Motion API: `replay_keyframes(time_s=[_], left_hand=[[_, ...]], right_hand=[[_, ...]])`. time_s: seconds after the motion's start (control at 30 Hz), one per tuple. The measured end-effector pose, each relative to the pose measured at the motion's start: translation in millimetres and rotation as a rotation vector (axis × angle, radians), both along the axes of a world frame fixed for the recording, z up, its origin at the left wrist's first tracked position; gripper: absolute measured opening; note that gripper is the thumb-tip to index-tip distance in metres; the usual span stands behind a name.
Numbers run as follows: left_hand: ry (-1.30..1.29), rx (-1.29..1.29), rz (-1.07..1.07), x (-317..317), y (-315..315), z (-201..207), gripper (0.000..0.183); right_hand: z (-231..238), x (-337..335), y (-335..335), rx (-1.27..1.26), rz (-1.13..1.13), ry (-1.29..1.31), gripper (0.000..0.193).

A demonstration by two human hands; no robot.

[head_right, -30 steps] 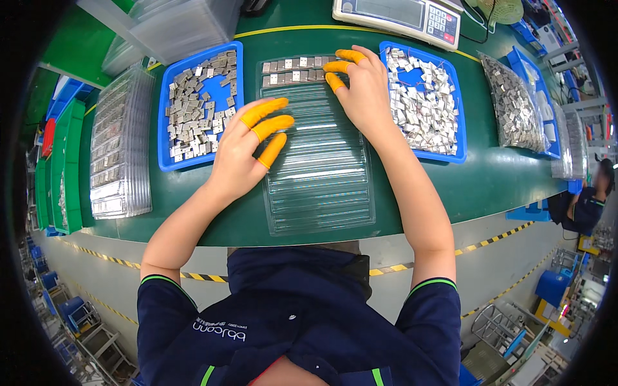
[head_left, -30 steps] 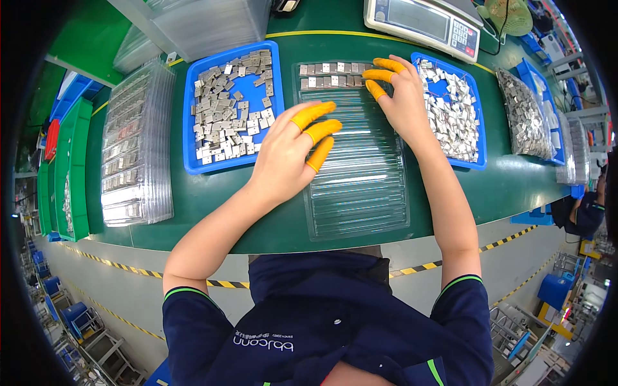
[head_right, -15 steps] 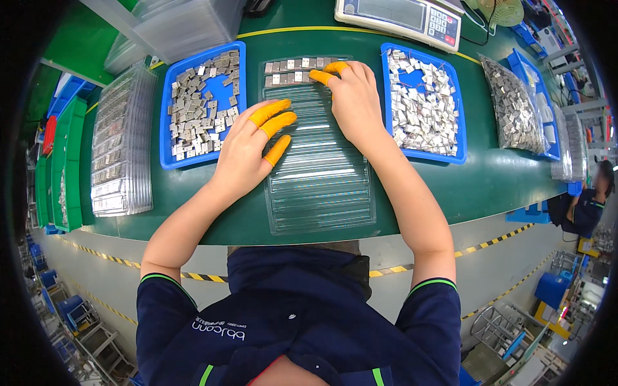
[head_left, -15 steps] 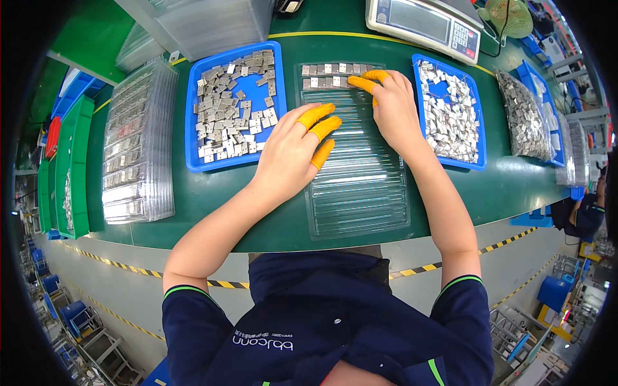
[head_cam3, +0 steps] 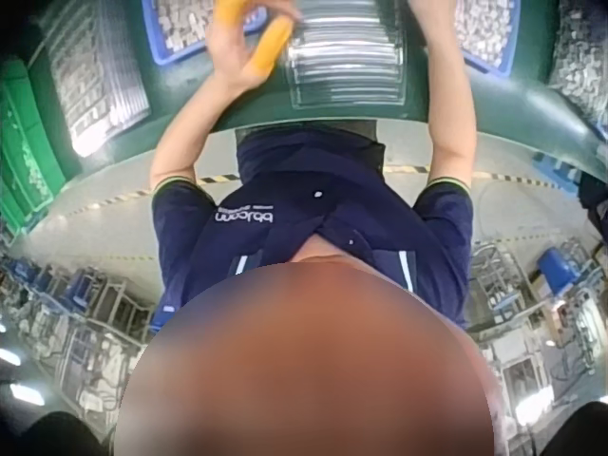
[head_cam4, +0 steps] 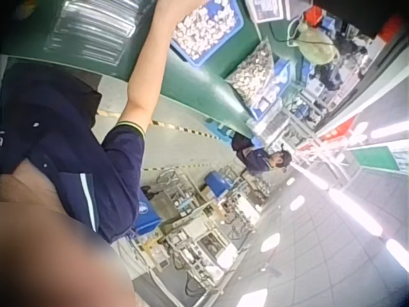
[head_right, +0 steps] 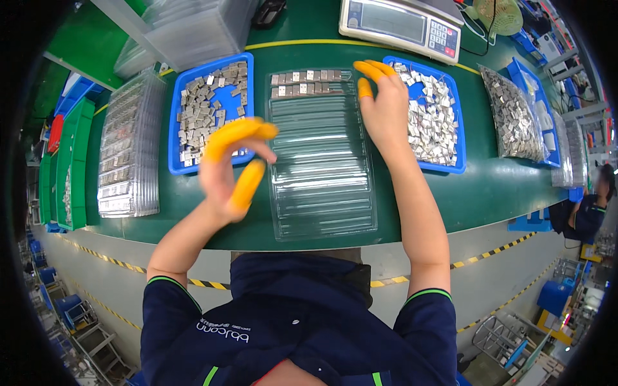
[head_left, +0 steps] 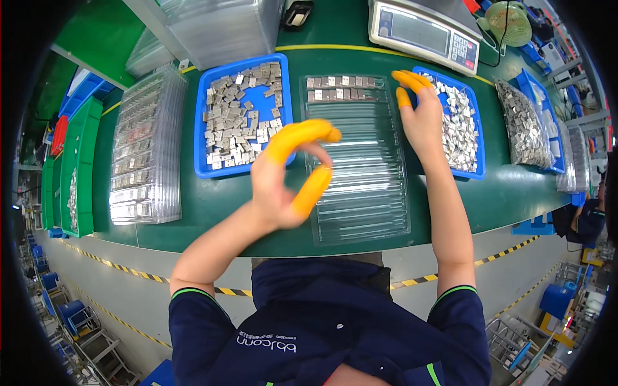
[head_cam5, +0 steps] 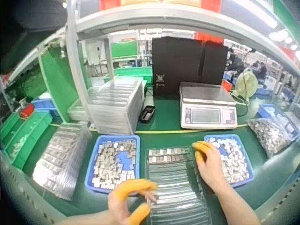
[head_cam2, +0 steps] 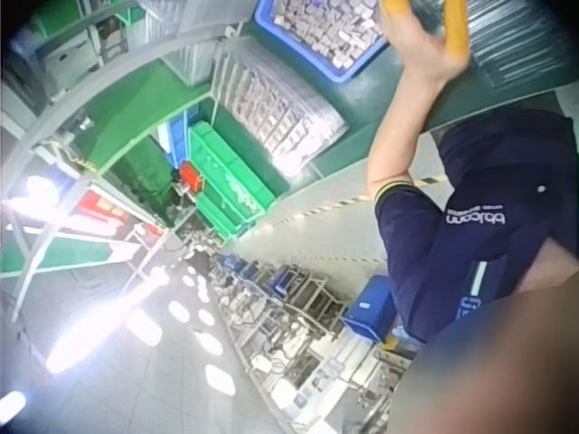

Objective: The person assembles small electronic components by hand at a factory workstation. They pick a silver rectangular piece from a blue tray on the left and a white piece from a blue tray on the right, then press them together and place the assembled unit into a clear plastic tray in the center. The person repeats this process continuously throughout the clip.

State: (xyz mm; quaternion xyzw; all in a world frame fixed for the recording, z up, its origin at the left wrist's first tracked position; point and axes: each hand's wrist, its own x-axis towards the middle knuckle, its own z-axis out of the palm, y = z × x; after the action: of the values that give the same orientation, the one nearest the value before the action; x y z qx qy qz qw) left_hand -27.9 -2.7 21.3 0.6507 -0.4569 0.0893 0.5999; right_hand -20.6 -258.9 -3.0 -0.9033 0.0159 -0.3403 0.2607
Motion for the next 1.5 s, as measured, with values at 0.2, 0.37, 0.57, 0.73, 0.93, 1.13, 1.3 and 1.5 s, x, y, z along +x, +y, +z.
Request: replay_keyframes(time_s=[0.2, 0.37, 0.57, 0.73, 0.93, 1.13, 1.3, 1.5], left_hand=[[0.451, -0.648, -0.396, -70, 30, 78, 0.055], [0.538, -0.898, -0.809, -81, 16, 96, 0.016], [0.619, -1.04, -1.116, -91, -9, 110, 0.007], [0.647, -1.047, -1.174, -103, -14, 107, 0.008], [0.627, -1.052, -1.182, -117, -1, 96, 0.013], [0.541, -1.057, -1.068, -118, 26, 92, 0.018], [0.426, -0.972, -0.386, -81, 32, 70, 0.02], [0.059, 0.319, 0.586, 52, 41, 52, 0.019]], right_hand=[[2, -4, -46, 0.223, -0.217, 0.042, 0.031], [2, -19, -106, 0.194, -0.154, 0.265, 0.027], [-4, -11, -85, 0.142, -0.115, 0.406, 0.024], [-15, -6, -79, 0.053, -0.216, 0.441, 0.028], [-17, -5, -81, 0.112, -0.245, 0.399, 0.026], [-11, 0, -80, 0.297, -0.119, 0.251, 0.023], [-18, -1, -86, 0.541, -0.037, 0.075, 0.023], [3, -2, -73, 0.827, -0.067, -0.047, 0.029]])
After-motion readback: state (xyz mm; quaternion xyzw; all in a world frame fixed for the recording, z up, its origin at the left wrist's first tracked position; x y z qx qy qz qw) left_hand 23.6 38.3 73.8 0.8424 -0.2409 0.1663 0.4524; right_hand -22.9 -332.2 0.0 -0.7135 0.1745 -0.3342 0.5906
